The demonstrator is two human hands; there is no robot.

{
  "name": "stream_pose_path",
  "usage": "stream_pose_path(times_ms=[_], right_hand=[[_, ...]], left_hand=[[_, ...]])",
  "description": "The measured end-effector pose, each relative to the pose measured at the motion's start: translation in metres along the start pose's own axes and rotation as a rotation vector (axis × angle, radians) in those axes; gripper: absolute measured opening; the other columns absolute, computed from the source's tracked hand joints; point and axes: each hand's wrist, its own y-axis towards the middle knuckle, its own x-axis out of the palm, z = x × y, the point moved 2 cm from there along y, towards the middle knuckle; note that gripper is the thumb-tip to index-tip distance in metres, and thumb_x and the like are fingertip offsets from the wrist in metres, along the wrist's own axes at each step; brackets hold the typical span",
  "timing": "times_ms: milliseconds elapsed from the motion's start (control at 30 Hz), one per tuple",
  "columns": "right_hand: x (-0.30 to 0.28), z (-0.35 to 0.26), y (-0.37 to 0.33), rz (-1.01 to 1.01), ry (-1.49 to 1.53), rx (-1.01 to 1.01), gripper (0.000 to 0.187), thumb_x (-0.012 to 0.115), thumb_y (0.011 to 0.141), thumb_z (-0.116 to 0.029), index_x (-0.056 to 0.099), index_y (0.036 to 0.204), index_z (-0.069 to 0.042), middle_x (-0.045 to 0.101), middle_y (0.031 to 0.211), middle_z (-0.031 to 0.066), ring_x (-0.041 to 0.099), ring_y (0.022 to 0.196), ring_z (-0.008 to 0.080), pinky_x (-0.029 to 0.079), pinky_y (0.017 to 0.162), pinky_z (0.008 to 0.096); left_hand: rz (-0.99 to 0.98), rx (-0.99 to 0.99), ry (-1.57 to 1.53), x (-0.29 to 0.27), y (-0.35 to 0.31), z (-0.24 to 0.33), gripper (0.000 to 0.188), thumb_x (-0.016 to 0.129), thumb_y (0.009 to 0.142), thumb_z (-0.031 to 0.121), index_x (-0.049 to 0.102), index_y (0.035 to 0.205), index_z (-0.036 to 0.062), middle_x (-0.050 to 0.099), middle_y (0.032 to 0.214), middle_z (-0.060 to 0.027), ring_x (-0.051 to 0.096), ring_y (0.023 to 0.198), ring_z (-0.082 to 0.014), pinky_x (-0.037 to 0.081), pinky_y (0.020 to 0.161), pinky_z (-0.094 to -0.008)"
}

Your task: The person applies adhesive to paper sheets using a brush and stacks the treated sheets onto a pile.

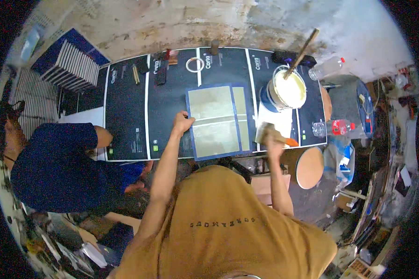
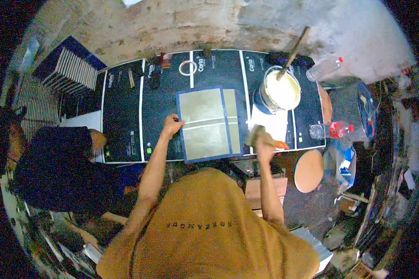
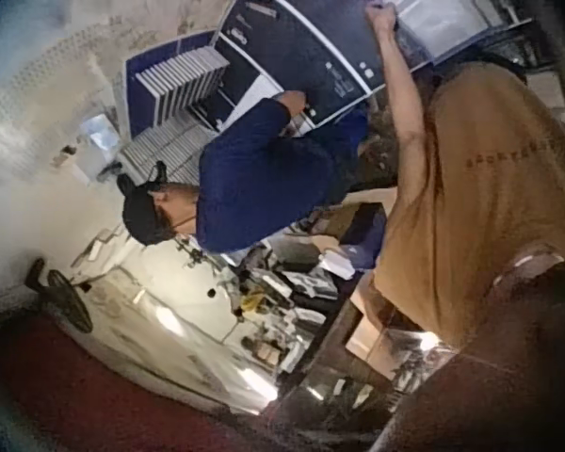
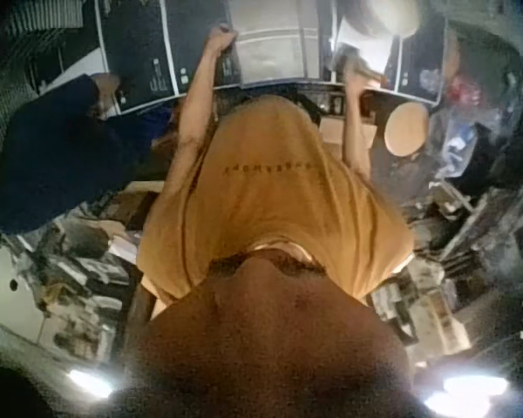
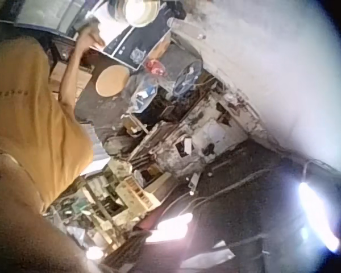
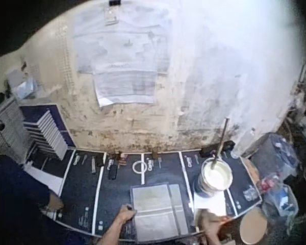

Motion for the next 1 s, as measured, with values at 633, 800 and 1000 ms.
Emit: stream_pose_path(times_ms=[633,800,1000], right_hand=[[-0.184,-0.068,-0.028,0.086,-0.645,0.47,0.077,0.062,0.08,-0.074,0.071,0.09,0.001,0.071,0.08,0.0186,0.069,0.071,0.0286,0.052,0.06,0.042],[-0.103,0.042,0.056,-0.13,0.07,0.131,0.033,0.076,0.09,-0.033,0.076,0.097,-0.001,0.075,0.083,0.0064,0.067,0.071,0.012,0.054,0.062,0.0305],[-0.063,0.068,0.107,-0.198,-0.242,0.051,0.038,0.074,0.089,-0.034,0.07,0.079,0.002,0.071,0.077,0.0174,0.07,0.075,0.0252,0.053,0.072,0.0392]], left_hand=[[0.682,-0.182,0.75,-0.229,0.032,-0.159,0.074,0.074,0.072,0.037,0.053,0.134,0.0011,0.053,0.133,-0.0214,0.05,0.125,-0.0401,0.045,0.098,-0.0592],[0.921,-0.022,0.769,-0.215,0.005,-0.103,0.078,0.077,0.077,0.048,0.05,0.14,0.0108,0.046,0.142,-0.0167,0.045,0.13,-0.0396,0.041,0.102,-0.0583],[1.063,0.495,0.533,-0.127,-0.038,-0.009,0.084,0.074,0.082,0.052,0.043,0.141,0.0007,0.042,0.145,-0.0243,0.04,0.134,-0.0441,0.033,0.109,-0.0579]])
